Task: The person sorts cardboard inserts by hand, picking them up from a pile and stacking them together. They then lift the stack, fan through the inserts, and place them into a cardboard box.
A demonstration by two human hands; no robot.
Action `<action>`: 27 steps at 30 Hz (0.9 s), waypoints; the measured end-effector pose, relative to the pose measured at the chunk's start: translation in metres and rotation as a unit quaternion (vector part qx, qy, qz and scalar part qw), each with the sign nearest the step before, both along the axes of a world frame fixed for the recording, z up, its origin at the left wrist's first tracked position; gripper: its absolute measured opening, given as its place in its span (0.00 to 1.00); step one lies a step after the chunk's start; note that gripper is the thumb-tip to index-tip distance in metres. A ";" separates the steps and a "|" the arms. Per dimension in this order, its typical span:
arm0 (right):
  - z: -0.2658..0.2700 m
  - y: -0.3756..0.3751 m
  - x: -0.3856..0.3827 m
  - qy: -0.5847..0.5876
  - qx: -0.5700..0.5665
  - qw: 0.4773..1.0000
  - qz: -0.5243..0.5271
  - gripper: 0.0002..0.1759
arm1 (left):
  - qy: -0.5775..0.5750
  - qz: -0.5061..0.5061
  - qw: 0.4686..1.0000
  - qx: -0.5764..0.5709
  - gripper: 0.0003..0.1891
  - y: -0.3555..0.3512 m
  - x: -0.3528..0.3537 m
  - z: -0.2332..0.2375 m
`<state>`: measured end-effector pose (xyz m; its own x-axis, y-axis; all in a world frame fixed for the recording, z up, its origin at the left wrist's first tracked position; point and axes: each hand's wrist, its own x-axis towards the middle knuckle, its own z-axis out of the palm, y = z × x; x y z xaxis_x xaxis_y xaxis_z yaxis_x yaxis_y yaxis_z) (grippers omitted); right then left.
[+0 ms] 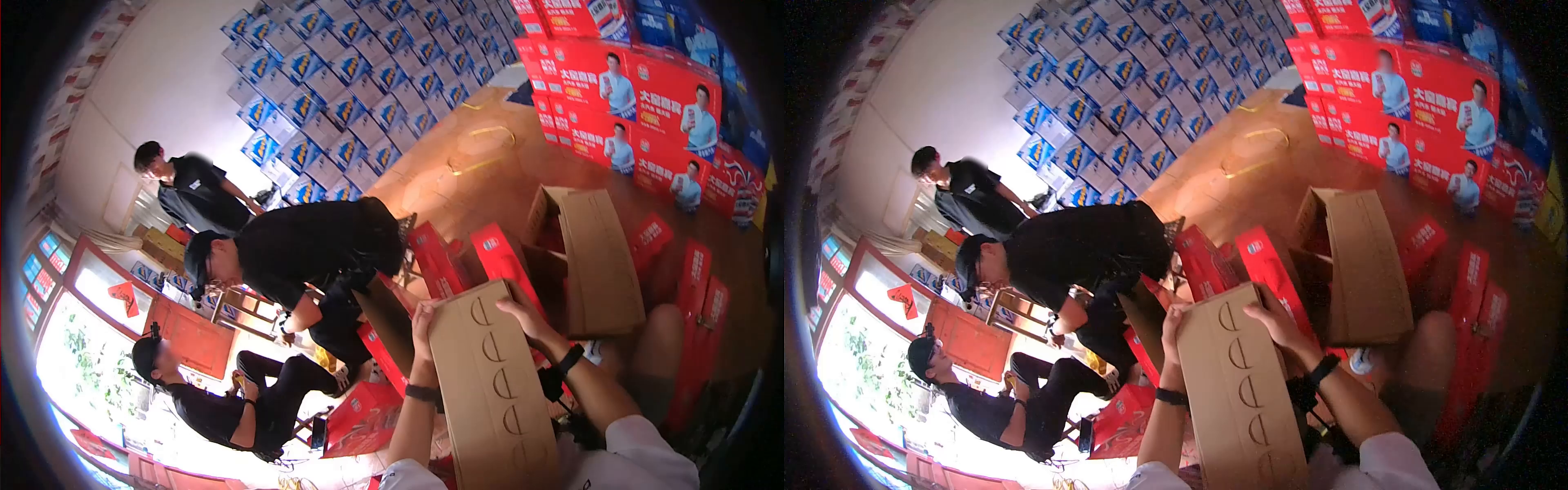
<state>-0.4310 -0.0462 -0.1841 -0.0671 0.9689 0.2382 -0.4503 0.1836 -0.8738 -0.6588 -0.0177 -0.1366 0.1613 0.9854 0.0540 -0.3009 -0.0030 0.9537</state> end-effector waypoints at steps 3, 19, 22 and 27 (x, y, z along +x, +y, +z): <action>0.019 -0.003 0.000 0.002 0.039 0.999 -0.029 0.30 | -0.031 0.026 0.999 0.014 0.14 0.000 0.000 -0.009; 0.035 -0.002 0.002 0.038 -0.007 0.999 -0.006 0.13 | -0.091 0.008 0.996 -0.018 0.21 0.004 0.010 0.009; 0.031 -0.006 0.004 0.024 -0.043 0.999 0.021 0.14 | -0.241 -0.069 0.964 -0.086 0.22 0.019 -0.010 -0.036; 0.010 0.001 -0.005 0.081 -0.034 0.996 0.027 0.18 | -0.078 -0.115 0.983 -0.123 0.24 -0.004 -0.069 -0.091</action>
